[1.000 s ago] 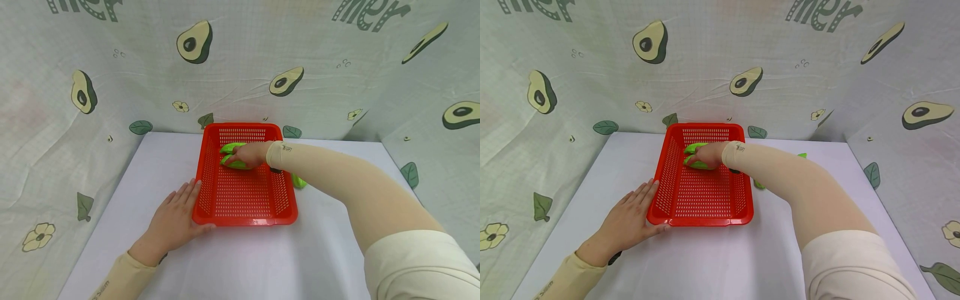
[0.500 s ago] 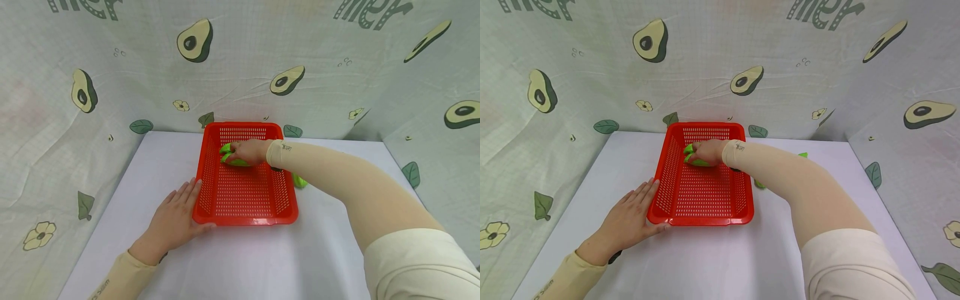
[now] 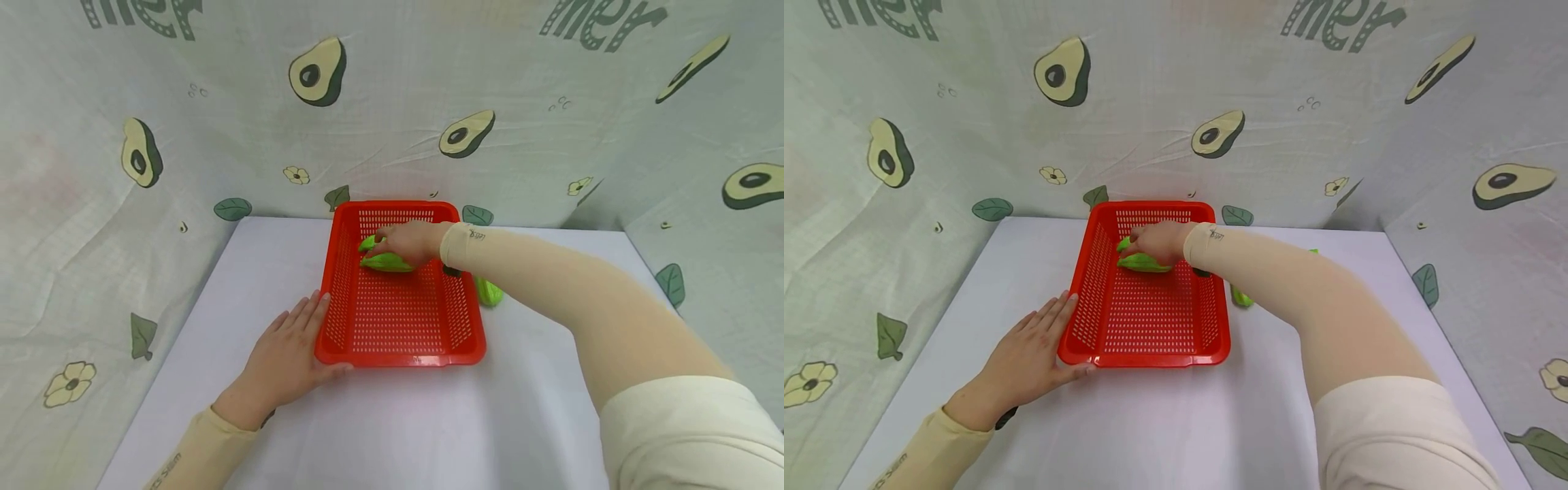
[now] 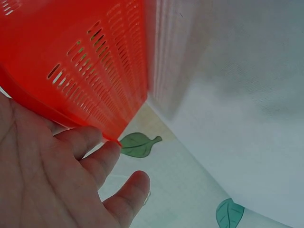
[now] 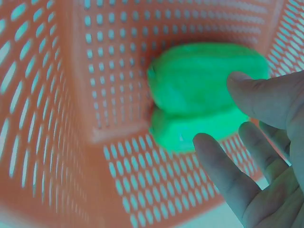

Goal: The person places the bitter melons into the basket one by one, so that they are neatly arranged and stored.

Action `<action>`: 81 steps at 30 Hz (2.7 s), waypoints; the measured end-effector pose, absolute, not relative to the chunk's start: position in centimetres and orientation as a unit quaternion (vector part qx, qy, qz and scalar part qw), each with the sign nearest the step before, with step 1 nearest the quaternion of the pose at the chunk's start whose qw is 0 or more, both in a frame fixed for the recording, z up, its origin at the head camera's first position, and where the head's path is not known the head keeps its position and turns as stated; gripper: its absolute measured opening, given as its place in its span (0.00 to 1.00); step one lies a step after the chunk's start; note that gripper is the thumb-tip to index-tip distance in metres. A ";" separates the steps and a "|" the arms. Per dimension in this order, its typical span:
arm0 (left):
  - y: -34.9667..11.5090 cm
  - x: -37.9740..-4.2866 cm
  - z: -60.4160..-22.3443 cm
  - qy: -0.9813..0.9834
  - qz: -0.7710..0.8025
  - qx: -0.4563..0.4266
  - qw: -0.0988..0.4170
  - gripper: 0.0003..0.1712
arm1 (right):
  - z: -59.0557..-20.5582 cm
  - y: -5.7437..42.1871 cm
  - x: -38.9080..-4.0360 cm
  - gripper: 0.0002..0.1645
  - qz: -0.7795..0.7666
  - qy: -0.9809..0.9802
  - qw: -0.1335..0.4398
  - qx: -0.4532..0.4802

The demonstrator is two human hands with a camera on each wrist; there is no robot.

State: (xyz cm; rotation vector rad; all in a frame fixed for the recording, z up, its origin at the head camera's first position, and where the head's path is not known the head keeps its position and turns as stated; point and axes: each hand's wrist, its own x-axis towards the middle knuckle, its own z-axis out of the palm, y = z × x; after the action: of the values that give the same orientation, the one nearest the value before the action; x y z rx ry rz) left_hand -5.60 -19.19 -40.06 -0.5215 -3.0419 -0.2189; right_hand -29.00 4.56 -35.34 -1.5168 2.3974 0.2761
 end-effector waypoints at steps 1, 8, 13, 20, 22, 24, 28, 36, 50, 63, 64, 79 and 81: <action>-19.1 -5.6 -40.0 -0.983 -0.071 -0.168 0.023 0.68 | -34.7 5.0 -29.0 0.46 0.088 0.838 0.145 -0.519; -18.9 -5.6 -40.1 -0.982 -0.083 -0.167 0.014 0.69 | -29.8 11.3 -28.6 0.38 -0.046 0.874 0.119 -0.469; -18.9 -5.5 -40.1 -0.982 -0.088 -0.169 0.020 0.68 | -28.2 18.7 -27.2 0.33 -0.159 0.893 0.127 -0.402; -19.0 -5.3 -40.3 -0.982 -0.086 -0.166 0.019 0.70 | -30.2 28.9 -24.9 0.34 -0.196 0.934 0.133 -0.266; -19.1 -5.2 -40.2 -0.982 -0.085 -0.166 0.021 0.69 | -31.5 30.9 -24.3 0.33 -0.204 0.938 0.133 -0.244; -19.1 -5.2 -40.3 -0.982 -0.086 -0.166 0.024 0.69 | -32.8 32.5 -23.8 0.33 -0.211 0.942 0.132 -0.226; -19.1 -5.2 -40.3 -0.982 -0.084 -0.169 0.025 0.70 | -35.6 34.7 -23.1 0.35 -0.204 0.953 0.132 -0.181; -18.9 -5.3 -40.4 -0.981 -0.090 -0.173 0.026 0.69 | -40.1 35.7 -23.0 0.45 -0.182 0.964 0.164 -0.101; -19.0 -5.3 -40.4 -0.981 -0.087 -0.171 0.025 0.69 | -41.7 35.2 -23.7 0.46 -0.287 0.930 0.220 -0.066; -19.1 -5.3 -40.4 -0.981 -0.088 -0.171 0.024 0.70 | -41.5 35.5 -24.0 0.47 -0.345 0.911 0.216 -0.065; -19.1 -5.3 -40.4 -0.981 -0.088 -0.171 0.024 0.70 | -41.4 35.7 -24.0 0.47 -0.343 0.912 0.213 -0.067; -19.1 -5.3 -40.3 -0.980 -0.092 -0.172 0.023 0.70 | -32.0 31.1 -25.1 0.44 -0.335 0.912 0.177 -0.161; -19.2 -5.3 -40.3 -0.981 -0.091 -0.171 0.023 0.70 | -30.6 29.3 -25.2 0.43 -0.329 0.908 0.180 -0.187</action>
State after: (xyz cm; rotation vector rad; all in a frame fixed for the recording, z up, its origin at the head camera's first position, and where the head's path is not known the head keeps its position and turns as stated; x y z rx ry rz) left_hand -5.28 -19.20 -40.32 -0.5298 -3.0362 -0.2803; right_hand -25.22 29.29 -30.65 -0.5287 2.5643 -0.9308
